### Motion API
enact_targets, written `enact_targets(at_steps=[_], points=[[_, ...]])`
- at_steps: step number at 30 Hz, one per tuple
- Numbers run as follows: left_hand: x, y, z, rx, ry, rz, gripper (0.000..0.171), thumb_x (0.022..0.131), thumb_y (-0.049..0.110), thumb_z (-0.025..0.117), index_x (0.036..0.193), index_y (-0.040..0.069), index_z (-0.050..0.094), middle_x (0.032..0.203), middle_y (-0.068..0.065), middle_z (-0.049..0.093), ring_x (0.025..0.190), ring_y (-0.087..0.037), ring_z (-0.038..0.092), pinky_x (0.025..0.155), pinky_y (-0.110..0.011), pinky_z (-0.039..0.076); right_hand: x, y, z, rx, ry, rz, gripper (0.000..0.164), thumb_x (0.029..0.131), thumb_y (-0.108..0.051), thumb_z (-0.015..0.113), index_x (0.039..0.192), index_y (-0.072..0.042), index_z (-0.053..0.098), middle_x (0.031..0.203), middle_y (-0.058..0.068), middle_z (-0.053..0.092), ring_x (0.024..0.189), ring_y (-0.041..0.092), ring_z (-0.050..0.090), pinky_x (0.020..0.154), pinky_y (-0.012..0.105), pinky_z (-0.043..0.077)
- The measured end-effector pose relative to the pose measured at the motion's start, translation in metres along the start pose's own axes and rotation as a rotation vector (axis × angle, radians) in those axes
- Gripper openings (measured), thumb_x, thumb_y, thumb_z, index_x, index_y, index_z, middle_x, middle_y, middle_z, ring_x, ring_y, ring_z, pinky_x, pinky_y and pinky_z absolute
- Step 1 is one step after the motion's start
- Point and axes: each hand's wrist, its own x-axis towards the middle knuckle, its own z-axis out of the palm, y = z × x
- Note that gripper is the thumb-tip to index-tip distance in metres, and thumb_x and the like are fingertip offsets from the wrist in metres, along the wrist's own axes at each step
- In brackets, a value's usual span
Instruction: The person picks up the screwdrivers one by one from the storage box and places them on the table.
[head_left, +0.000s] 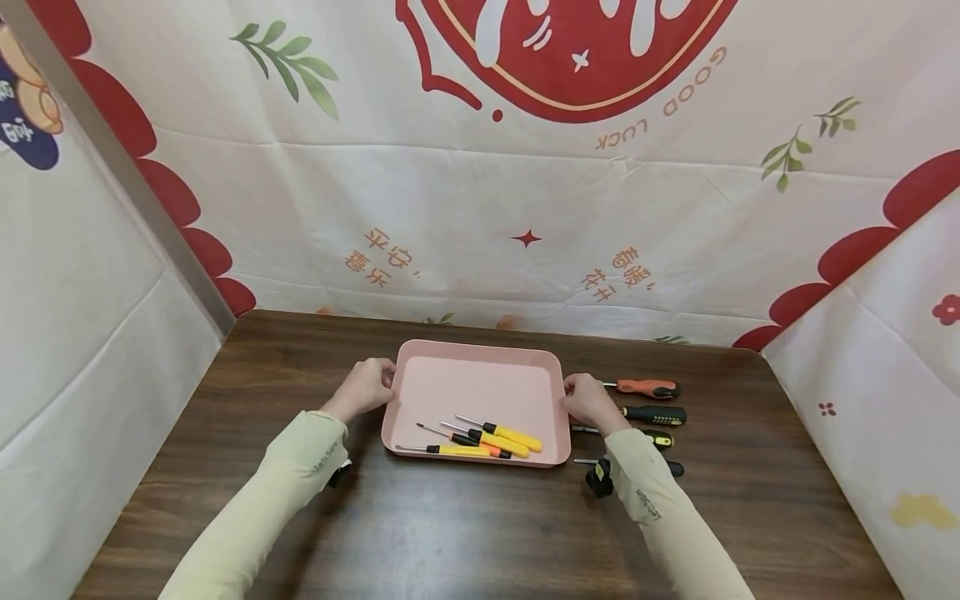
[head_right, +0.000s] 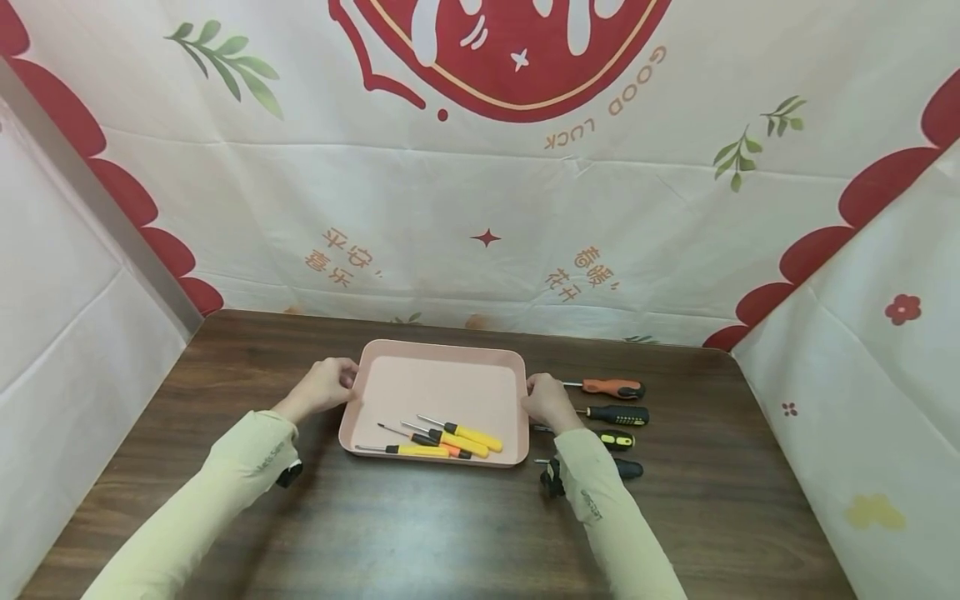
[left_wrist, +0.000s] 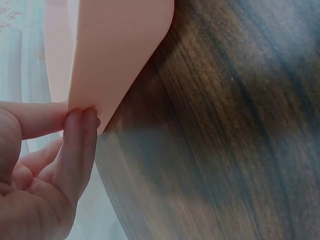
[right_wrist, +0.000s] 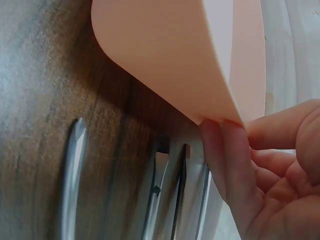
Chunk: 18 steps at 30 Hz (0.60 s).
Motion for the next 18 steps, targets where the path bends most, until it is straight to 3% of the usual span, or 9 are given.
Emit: enact_targets(at_steps=[7, 12, 18], points=[[-0.001, 0.003, -0.001, 0.041, -0.011, -0.011, 0.035, 0.067, 0.001, 0.064, 0.101, -0.005, 0.060, 0.074, -0.008, 0.061, 0.063, -0.018, 0.054, 0.058, -0.028, 0.044, -0.003, -0.001, 0.000, 0.193, -0.055, 0.045, 0.021, 0.080, 0.000, 0.051, 0.099, 0.007, 0.057, 0.071, 0.009, 0.056, 0.054, 0.015, 0.055, 0.050, 0.026, 0.048], [-0.001, 0.008, -0.004, 0.091, -0.018, 0.016, 0.032, 0.067, 0.003, 0.064, 0.099, -0.005, 0.061, 0.073, -0.007, 0.062, 0.064, -0.018, 0.056, 0.060, -0.032, 0.046, -0.003, 0.001, 0.000, 0.201, -0.035, 0.048, 0.022, 0.079, 0.001, 0.050, 0.099, 0.007, 0.057, 0.071, 0.008, 0.055, 0.054, 0.015, 0.055, 0.049, 0.025, 0.048], [-0.002, 0.025, -0.014, 0.258, -0.024, -0.052, 0.021, 0.072, 0.014, 0.066, 0.091, 0.005, 0.063, 0.074, -0.008, 0.059, 0.065, -0.025, 0.054, 0.053, -0.039, 0.043, -0.004, 0.000, -0.001, 0.165, -0.015, 0.036, 0.019, 0.078, 0.001, 0.051, 0.094, 0.006, 0.060, 0.070, 0.008, 0.055, 0.054, 0.017, 0.057, 0.049, 0.027, 0.049]])
